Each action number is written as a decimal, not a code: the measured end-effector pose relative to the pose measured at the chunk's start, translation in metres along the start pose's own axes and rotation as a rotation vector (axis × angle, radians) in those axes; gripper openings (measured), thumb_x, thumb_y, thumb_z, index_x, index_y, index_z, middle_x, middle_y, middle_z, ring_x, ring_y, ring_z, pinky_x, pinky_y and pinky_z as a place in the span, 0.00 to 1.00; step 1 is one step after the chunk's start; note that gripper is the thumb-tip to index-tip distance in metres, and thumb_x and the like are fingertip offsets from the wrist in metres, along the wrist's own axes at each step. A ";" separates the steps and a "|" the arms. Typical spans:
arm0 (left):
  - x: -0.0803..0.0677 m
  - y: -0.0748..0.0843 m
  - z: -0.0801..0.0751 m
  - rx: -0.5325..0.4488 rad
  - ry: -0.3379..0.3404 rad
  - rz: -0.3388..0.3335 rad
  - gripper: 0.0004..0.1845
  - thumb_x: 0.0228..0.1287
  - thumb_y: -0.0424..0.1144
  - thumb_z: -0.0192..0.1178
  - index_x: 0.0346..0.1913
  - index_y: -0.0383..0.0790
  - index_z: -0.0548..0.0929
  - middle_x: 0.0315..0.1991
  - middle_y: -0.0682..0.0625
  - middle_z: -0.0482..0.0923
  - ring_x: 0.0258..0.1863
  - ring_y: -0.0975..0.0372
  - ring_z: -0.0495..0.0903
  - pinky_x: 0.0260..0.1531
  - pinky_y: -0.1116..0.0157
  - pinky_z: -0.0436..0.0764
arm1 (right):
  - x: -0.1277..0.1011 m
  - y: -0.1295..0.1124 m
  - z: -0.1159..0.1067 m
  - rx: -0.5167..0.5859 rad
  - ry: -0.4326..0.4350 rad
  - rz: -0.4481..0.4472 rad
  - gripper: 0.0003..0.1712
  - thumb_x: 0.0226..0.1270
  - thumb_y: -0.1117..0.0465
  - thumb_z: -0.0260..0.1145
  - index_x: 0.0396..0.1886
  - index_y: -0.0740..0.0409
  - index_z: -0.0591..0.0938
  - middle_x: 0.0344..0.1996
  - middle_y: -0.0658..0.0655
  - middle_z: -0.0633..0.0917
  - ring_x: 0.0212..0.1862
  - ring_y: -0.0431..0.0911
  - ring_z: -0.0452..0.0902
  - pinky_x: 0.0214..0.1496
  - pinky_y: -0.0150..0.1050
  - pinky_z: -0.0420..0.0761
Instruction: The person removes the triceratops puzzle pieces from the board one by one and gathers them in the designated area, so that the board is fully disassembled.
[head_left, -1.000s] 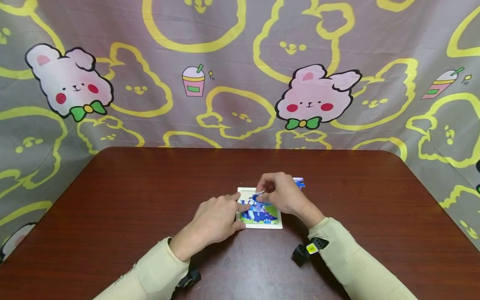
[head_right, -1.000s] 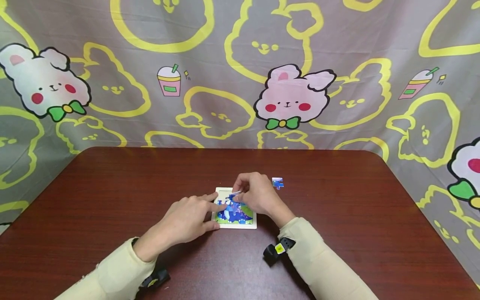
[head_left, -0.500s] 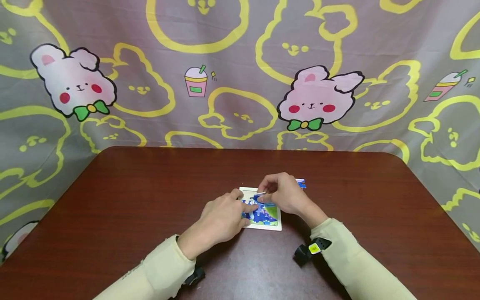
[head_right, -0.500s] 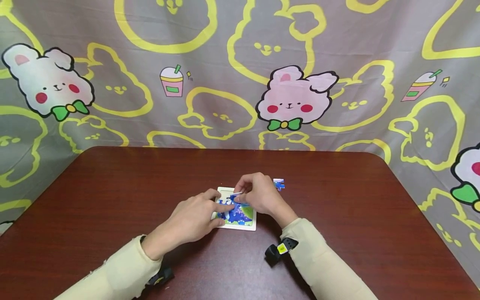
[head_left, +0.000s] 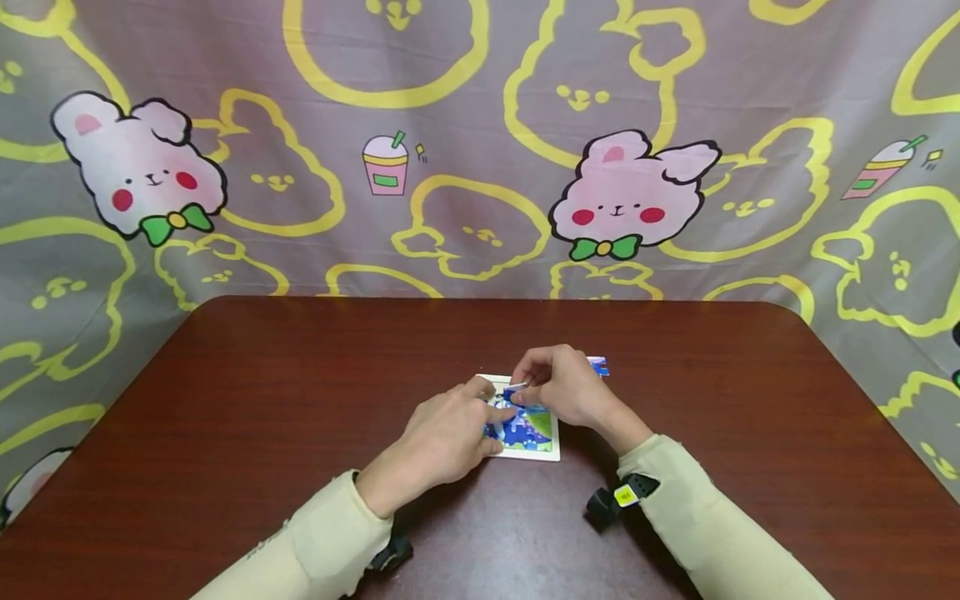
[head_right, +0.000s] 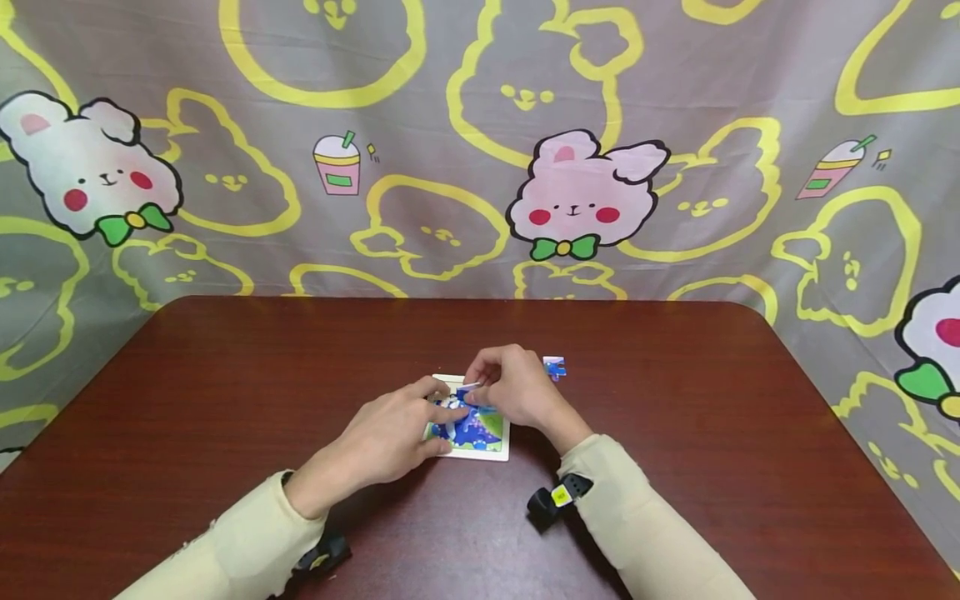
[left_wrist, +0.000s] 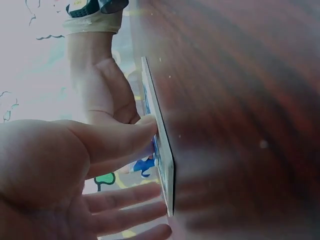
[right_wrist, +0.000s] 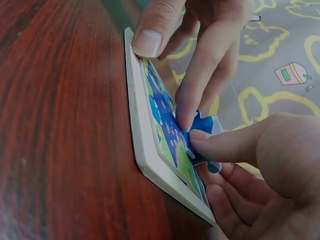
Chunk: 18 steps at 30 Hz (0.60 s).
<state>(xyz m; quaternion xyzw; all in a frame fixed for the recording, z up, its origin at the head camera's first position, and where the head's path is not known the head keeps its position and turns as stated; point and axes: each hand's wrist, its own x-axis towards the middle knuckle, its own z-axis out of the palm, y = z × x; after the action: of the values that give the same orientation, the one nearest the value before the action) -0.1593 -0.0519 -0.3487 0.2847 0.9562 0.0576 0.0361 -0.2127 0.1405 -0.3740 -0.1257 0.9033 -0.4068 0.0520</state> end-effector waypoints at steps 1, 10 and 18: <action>0.000 0.000 0.001 -0.008 0.005 0.011 0.24 0.59 0.51 0.70 0.61 0.60 0.81 0.59 0.48 0.77 0.52 0.57 0.80 0.36 0.57 0.84 | 0.000 0.000 0.000 -0.001 0.003 -0.003 0.08 0.53 0.63 0.78 0.28 0.47 0.86 0.28 0.49 0.84 0.34 0.44 0.79 0.40 0.37 0.79; -0.001 -0.006 0.003 0.002 -0.005 0.074 0.24 0.63 0.51 0.66 0.63 0.56 0.80 0.59 0.48 0.80 0.55 0.57 0.80 0.41 0.54 0.85 | 0.001 -0.002 0.002 -0.008 0.028 -0.041 0.08 0.54 0.64 0.77 0.30 0.47 0.86 0.27 0.48 0.84 0.33 0.43 0.79 0.39 0.38 0.78; -0.001 -0.005 0.005 0.084 -0.013 0.117 0.25 0.66 0.53 0.63 0.66 0.55 0.77 0.62 0.47 0.78 0.58 0.57 0.79 0.40 0.55 0.86 | 0.000 -0.003 0.004 -0.018 0.087 0.019 0.07 0.53 0.62 0.78 0.29 0.47 0.86 0.25 0.49 0.83 0.32 0.45 0.78 0.35 0.38 0.77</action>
<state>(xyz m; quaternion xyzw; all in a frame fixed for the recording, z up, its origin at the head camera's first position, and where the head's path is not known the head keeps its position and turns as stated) -0.1603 -0.0565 -0.3542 0.3419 0.9392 0.0175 0.0267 -0.2113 0.1357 -0.3741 -0.0997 0.9094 -0.4035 0.0152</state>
